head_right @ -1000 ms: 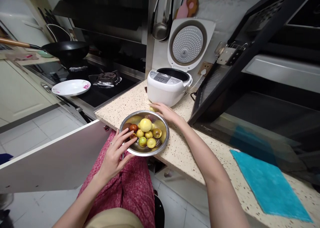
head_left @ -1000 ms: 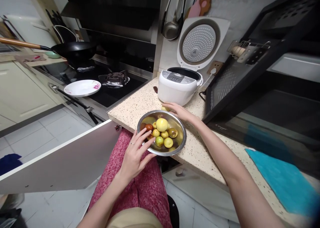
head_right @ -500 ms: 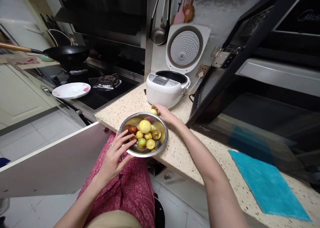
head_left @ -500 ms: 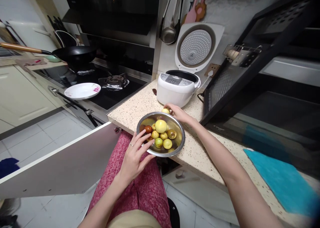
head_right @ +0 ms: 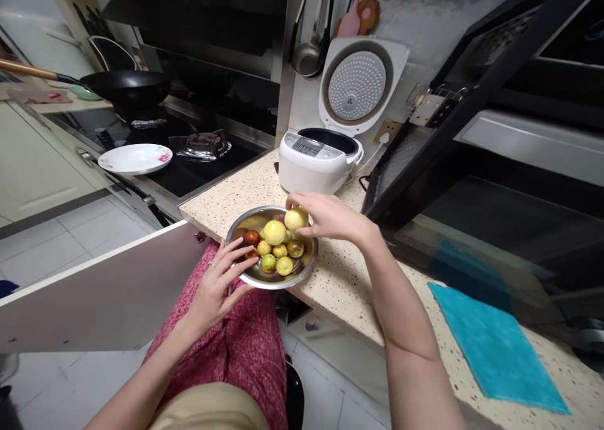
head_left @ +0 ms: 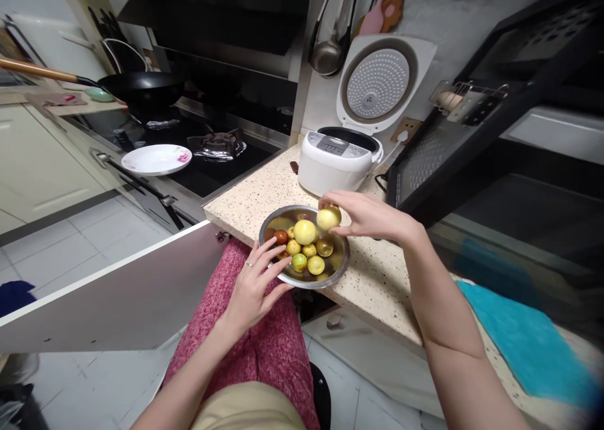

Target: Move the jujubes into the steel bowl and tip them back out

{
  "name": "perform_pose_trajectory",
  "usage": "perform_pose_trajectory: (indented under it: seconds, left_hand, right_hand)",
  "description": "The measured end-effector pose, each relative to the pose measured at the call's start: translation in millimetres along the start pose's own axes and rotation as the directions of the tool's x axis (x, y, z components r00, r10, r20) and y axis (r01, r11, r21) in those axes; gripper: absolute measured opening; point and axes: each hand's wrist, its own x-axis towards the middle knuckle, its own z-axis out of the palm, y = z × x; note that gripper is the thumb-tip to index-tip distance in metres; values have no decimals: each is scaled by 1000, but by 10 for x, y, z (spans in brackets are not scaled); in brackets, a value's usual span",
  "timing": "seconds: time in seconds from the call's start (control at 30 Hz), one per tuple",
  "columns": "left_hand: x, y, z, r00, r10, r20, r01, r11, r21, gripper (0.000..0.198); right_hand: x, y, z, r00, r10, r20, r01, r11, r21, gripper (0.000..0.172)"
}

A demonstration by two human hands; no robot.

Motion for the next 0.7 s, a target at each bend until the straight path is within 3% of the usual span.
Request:
perform_pose_trajectory:
  seconds: [0.2,0.5,0.7]
  left_hand:
    - [4,15,-12,1000,-15,23,14,1000,4,38]
    - [11,19,-16,1000,-7,14,7,1000,1,38]
    - [7,14,-10,1000,-3,12,3,1000,0,37]
  right_hand:
    - [-43,-414,140,988,-58,142,71,994,-88,34]
    - [39,-728,350,987,-61,146,112,921,-373,28]
    - [56,-743,351,990,-56,128,103,914,-394,31]
